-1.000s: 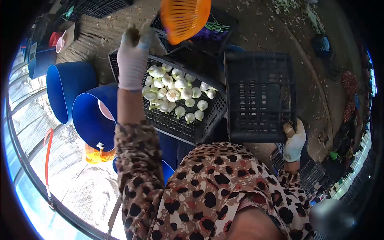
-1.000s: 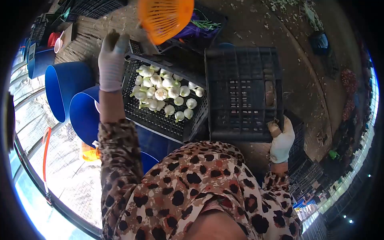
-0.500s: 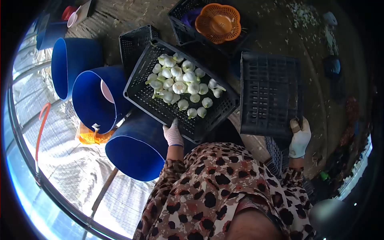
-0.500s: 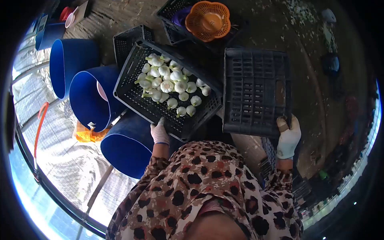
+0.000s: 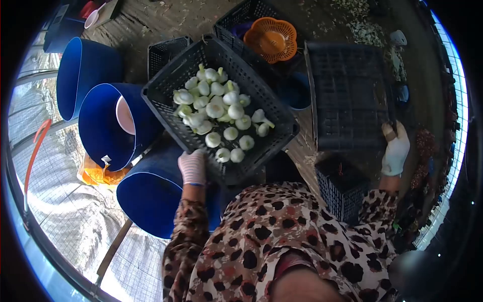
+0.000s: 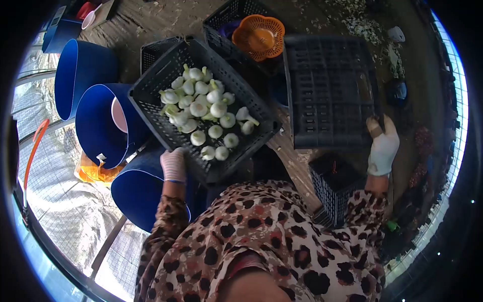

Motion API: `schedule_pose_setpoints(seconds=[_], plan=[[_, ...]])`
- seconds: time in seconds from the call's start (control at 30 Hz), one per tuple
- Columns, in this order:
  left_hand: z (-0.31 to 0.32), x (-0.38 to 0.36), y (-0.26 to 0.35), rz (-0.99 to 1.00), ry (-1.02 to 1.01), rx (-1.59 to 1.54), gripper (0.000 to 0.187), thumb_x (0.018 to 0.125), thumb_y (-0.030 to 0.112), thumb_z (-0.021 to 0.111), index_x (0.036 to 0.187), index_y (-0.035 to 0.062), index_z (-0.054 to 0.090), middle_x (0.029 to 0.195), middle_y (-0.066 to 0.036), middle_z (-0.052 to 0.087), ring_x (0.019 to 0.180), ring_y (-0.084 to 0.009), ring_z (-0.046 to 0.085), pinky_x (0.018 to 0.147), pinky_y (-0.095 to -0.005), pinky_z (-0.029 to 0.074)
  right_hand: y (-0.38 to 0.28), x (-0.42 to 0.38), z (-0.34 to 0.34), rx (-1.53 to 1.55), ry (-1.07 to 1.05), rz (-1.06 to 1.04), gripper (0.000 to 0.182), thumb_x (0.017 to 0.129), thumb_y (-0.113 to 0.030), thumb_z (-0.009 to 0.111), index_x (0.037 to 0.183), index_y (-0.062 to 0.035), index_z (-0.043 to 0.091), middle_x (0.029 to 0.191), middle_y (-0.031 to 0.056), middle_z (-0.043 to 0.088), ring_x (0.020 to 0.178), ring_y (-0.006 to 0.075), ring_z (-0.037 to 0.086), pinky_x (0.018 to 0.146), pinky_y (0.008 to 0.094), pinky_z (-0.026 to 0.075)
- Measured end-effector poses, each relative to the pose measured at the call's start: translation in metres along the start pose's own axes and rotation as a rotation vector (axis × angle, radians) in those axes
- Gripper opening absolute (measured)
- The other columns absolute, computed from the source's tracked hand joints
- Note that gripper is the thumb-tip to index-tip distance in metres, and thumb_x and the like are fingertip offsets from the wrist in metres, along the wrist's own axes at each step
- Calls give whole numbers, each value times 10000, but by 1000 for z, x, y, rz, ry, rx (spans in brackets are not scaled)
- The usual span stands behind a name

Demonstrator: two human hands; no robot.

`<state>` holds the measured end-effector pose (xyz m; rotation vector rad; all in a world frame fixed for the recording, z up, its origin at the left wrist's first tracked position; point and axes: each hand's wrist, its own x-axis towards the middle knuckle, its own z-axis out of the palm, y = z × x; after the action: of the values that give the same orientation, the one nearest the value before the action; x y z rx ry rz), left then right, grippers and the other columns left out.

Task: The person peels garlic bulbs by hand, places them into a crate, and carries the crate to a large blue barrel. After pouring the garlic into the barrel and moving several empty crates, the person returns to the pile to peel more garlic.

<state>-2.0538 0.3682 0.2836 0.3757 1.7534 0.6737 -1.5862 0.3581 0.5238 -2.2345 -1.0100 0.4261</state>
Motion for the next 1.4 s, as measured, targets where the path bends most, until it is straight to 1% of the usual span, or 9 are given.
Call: schedule_pose_setpoints(seconds=[0.4, 0.53, 0.6, 0.73, 0.87, 1.07, 1.17, 1.27, 1.4], plan=[[-130, -183, -99, -262, 534, 108, 202, 703, 43, 641, 882, -10, 717, 742, -8, 670, 624, -121, 590, 601, -289, 494, -111, -12, 101, -136, -550, -528, 395, 815, -71, 702, 1188, 35, 628, 963, 79, 680, 871, 135, 628, 800, 274, 497], [-120, -216, -161, -7, 488, 276, 150, 705, 70, 676, 821, -25, 692, 740, -45, 682, 611, -123, 586, 584, -298, 490, -145, 4, 119, -247, -741, -866, 456, 800, -27, 709, 1240, 38, 612, 1116, 139, 685, 926, 173, 671, 841, 284, 523], [-101, -218, -172, -353, 644, -139, 131, 704, 70, 681, 798, -21, 683, 724, -55, 674, 583, -127, 578, 571, -305, 492, -160, 21, 133, -259, -804, -1071, 474, 810, 59, 668, 1275, 64, 575, 1178, 155, 665, 1001, 157, 649, 856, 283, 534], [-81, -216, -158, -250, 726, -328, 187, 679, 37, 675, 858, -14, 688, 728, -60, 664, 588, -171, 588, 569, -312, 492, -141, 35, 200, -532, -592, -1739, 528, 810, -138, 735, 1279, 46, 577, 994, 140, 658, 790, 279, 649, 715, 397, 524], [-88, -220, -150, -380, 698, -317, 188, 659, 56, 693, 832, -16, 701, 739, -54, 677, 629, -158, 607, 606, -315, 502, -76, 13, 286, -932, -859, -1594, 660, 792, -385, 723, 1324, -36, 544, 927, 140, 628, 824, 322, 616, 726, 459, 491], [-100, -219, -138, -430, 688, -486, 241, 677, 35, 686, 912, -19, 702, 755, -46, 675, 635, -160, 595, 618, -305, 493, -91, -54, 305, -1216, -1246, -1310, 661, 763, -390, 739, 1297, -47, 554, 1109, 167, 608, 981, 348, 600, 871, 464, 480], [-68, -194, -161, -297, 652, -347, 234, 677, 36, 690, 904, -21, 692, 746, -44, 658, 628, -163, 581, 622, -312, 488, -36, -45, 251, -527, -1157, -1499, 622, 714, -285, 748, 1266, -65, 566, 1295, 210, 548, 1166, 374, 536, 989, 456, 433], [-69, -189, -170, -311, 675, -442, 235, 672, 37, 695, 900, -19, 691, 753, -51, 660, 630, -169, 583, 629, -316, 488, -71, -87, 250, -350, -1523, -1734, 534, 655, -176, 731, 1163, -64, 613, 1244, 166, 574, 1194, 364, 529, 1037, 490, 406], [-61, -195, -191, -295, 700, -594, 242, 675, 45, 700, 908, -18, 699, 759, -56, 669, 620, -180, 584, 628, -327, 490, -29, -129, 294, 16, -1402, -2174, 290, 743, -195, 623, 1017, -109, 660, 994, 78, 651, 1090, 272, 592, 1073, 562, 371]])
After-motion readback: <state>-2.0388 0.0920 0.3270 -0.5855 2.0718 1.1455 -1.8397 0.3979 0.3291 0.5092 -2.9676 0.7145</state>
